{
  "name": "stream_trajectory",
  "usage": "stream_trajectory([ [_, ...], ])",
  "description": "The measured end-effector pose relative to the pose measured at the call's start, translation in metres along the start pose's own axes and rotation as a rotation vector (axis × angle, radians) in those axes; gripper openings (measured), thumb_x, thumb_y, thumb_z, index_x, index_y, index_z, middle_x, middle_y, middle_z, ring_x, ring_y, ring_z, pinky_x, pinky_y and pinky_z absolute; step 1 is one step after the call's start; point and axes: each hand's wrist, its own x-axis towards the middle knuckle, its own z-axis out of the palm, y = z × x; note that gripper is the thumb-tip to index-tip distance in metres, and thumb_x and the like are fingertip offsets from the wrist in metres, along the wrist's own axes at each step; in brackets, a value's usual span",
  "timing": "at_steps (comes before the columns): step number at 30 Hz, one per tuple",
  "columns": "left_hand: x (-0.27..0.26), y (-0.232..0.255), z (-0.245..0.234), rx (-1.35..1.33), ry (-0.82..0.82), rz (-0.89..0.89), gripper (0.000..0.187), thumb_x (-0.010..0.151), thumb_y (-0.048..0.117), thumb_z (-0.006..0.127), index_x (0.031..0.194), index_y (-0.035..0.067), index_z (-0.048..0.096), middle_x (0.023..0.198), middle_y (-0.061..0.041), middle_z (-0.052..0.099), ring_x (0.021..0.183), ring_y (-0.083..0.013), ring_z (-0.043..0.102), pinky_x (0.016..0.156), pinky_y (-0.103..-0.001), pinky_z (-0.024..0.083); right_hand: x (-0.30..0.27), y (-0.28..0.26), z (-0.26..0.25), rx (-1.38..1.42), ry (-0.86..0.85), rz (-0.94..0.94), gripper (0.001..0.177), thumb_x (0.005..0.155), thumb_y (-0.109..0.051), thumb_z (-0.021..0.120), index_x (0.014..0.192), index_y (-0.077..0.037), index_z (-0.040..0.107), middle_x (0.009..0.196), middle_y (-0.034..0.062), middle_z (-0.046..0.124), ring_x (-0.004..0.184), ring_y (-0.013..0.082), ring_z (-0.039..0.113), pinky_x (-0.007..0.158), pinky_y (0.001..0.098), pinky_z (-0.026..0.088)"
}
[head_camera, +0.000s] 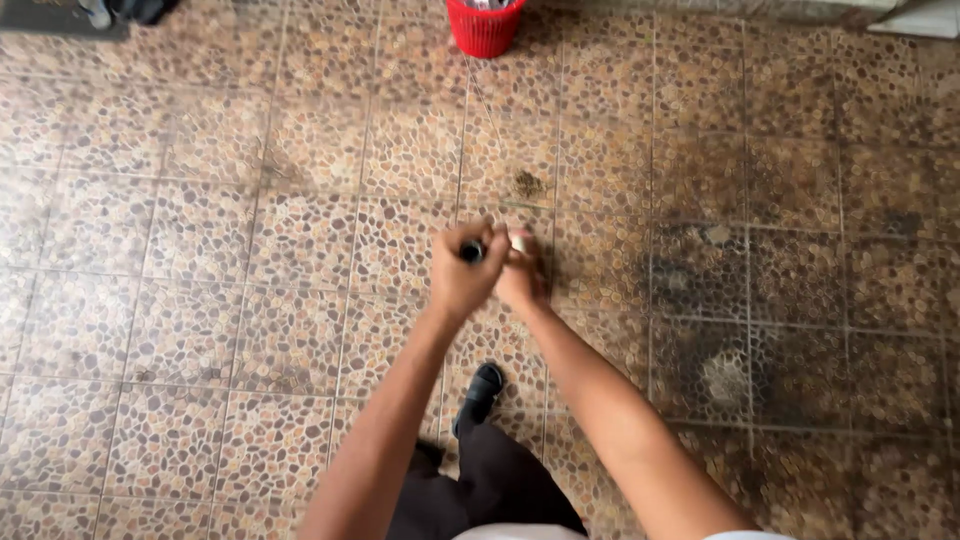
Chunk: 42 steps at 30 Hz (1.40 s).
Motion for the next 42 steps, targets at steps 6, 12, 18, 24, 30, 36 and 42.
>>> stream_trajectory([
  [6,0.011,0.041,-0.009,0.075,0.099,0.258,0.029,0.089,0.008,0.072,0.068,0.0,0.055,0.059,-0.003,0.058,0.055,-0.0057,0.051,0.053,-0.024,0.044,-0.003,-0.037,-0.008,0.047,0.195,-0.318,0.029,0.089,-0.028,0.071,0.109,-0.007,0.068,0.104,0.0176,0.076,0.103,0.0325,0.073,0.081,0.0455,0.057],
  [12,0.018,0.034,-0.012,0.07,0.073,0.277,0.034,0.092,0.01,0.072,0.064,0.002,0.055,0.054,-0.003,0.055,0.052,-0.0057,0.047,0.049,-0.025,0.038,-0.012,-0.06,-0.027,0.1,-0.031,-0.065,0.033,0.092,-0.029,0.068,0.117,-0.009,0.066,0.104,0.0176,0.075,0.104,0.0313,0.072,0.083,0.0458,0.057],
  [18,0.028,0.025,-0.021,0.07,0.033,0.321,0.036,0.097,0.013,0.071,0.064,0.003,0.059,0.055,-0.001,0.061,0.049,-0.0056,0.052,0.046,-0.023,0.036,0.0,-0.051,-0.021,0.084,-0.036,-0.28,0.032,0.085,-0.021,0.067,0.114,-0.007,0.067,0.104,0.0162,0.075,0.102,0.0297,0.071,0.082,0.044,0.058],
  [24,0.044,0.045,-0.033,-0.014,0.11,0.295,0.037,0.099,0.016,0.071,0.066,0.003,0.059,0.056,-0.001,0.06,0.051,-0.0047,0.055,0.046,-0.022,0.039,0.008,-0.066,-0.047,-0.09,0.067,-0.184,0.023,0.095,-0.024,0.064,0.093,-0.003,0.072,0.082,0.0168,0.074,0.078,0.0312,0.072,0.07,0.0457,0.056],
  [30,0.074,0.047,-0.027,-0.126,0.06,0.238,0.036,0.1,0.018,0.07,0.068,0.004,0.061,0.057,0.001,0.061,0.051,-0.0037,0.058,0.046,-0.022,0.041,0.011,-0.11,-0.11,0.036,-0.07,-0.102,0.018,0.094,-0.019,0.06,0.092,-0.005,0.071,0.071,0.0136,0.07,0.063,0.0274,0.07,0.06,0.0439,0.056],
  [36,0.108,0.038,-0.02,-0.079,-0.012,0.308,0.037,0.102,0.019,0.072,0.07,0.002,0.063,0.06,-0.003,0.06,0.056,-0.0067,0.05,0.051,-0.024,0.037,0.074,-0.051,-0.11,-0.178,0.1,-0.348,0.012,0.09,-0.011,0.063,0.088,-0.004,0.073,0.08,0.014,0.067,0.08,0.0287,0.064,0.074,0.0455,0.056],
  [42,0.135,0.024,-0.007,-0.005,-0.126,0.214,0.032,0.099,0.02,0.07,0.071,0.004,0.072,0.061,-0.005,0.07,0.049,-0.0097,0.057,0.045,-0.026,0.038,0.103,-0.038,-0.129,-0.426,0.341,-0.487,0.009,0.074,-0.013,0.075,0.068,-0.007,0.072,0.09,0.0194,0.065,0.087,0.0339,0.061,0.079,0.0509,0.052],
])
